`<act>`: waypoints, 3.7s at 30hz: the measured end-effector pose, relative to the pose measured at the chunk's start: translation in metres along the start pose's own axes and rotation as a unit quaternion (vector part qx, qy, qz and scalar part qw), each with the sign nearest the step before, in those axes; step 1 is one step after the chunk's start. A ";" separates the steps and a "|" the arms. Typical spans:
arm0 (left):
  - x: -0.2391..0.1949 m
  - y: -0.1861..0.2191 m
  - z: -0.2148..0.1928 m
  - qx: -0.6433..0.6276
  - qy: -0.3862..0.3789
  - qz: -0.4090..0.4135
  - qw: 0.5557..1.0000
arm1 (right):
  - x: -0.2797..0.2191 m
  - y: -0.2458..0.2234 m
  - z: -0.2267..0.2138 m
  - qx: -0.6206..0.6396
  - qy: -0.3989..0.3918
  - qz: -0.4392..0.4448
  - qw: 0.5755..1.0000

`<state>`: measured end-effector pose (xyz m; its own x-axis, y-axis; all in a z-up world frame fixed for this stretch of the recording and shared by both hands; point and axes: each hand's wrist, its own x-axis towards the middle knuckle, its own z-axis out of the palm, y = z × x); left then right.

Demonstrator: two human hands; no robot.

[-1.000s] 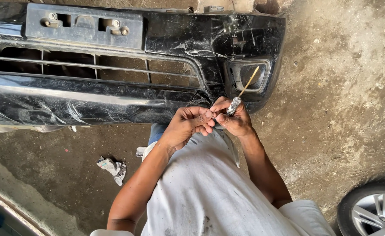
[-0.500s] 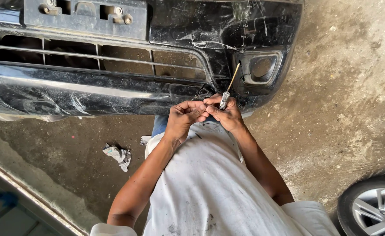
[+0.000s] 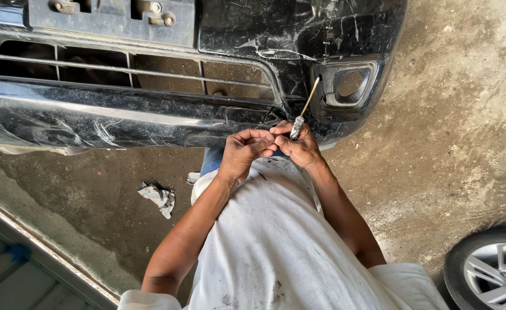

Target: The person uses a small tool to scrape and smooth a damaged area on the front bumper of a car. They work on the corner of the bumper, applying pressure to the surface, then step back and walk away from the vehicle.

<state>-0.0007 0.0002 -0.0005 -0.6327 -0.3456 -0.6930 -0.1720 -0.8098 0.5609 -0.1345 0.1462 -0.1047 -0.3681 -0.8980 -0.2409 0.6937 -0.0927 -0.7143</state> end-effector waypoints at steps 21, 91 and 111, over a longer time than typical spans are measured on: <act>0.121 -0.076 -0.050 0.157 0.177 0.010 0.972 | 0.033 0.068 -0.008 -0.199 0.351 0.098 0.909; 0.122 -0.098 -0.028 0.286 0.297 0.180 0.893 | 0.052 0.024 -0.045 -0.402 0.229 0.159 0.872; 0.133 -0.090 -0.013 0.375 0.380 0.157 0.831 | 0.054 0.028 -0.054 -0.428 0.203 0.146 0.868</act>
<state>-0.0599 0.0209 -0.1485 -0.1252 -0.9148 -0.3840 -0.6913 -0.1972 0.6951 -0.1686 0.1185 -0.1732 -0.5626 -0.5871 -0.5821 0.1434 0.6241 -0.7681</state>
